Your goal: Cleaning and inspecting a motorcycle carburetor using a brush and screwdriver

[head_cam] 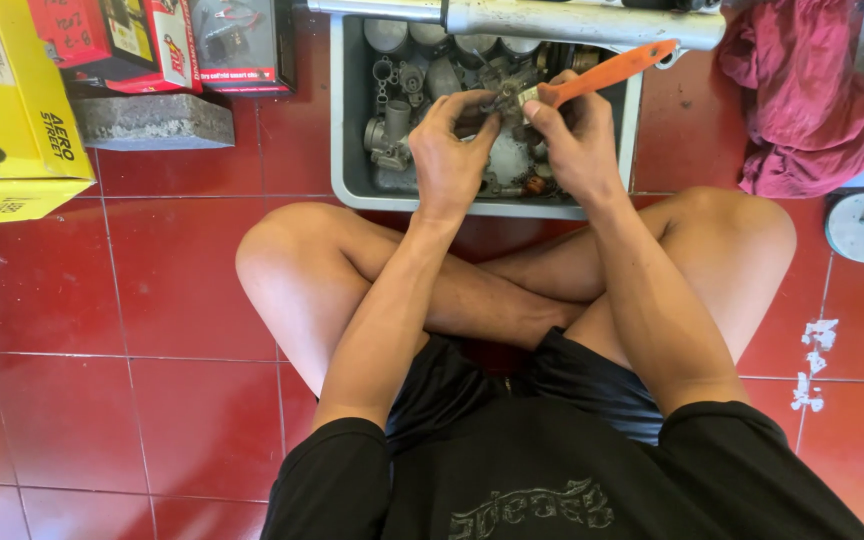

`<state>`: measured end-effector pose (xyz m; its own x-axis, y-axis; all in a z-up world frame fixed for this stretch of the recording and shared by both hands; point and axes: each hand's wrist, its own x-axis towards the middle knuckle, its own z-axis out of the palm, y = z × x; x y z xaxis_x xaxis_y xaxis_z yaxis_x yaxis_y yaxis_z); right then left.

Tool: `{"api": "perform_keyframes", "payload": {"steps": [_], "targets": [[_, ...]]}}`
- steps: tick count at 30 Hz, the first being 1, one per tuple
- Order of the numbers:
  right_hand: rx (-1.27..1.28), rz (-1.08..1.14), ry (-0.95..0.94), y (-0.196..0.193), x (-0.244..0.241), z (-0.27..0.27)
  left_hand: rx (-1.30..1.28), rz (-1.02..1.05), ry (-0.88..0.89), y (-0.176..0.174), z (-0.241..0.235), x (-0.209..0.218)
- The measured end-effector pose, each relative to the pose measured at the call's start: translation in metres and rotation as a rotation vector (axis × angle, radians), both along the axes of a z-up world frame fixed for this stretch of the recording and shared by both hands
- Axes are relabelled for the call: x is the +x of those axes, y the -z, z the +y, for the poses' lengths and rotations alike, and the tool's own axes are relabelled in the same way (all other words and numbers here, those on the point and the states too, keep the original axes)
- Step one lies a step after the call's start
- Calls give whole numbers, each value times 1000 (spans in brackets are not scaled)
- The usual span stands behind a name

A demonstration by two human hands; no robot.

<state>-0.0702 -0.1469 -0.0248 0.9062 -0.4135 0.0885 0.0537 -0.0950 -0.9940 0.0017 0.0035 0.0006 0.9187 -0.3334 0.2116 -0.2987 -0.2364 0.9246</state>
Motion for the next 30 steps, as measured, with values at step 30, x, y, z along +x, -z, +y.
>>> {"api": "perform_keyframes", "payload": {"steps": [30], "targets": [[-704,119,30,-12,-10,-40,1101,122,335,78,5,23]]}}
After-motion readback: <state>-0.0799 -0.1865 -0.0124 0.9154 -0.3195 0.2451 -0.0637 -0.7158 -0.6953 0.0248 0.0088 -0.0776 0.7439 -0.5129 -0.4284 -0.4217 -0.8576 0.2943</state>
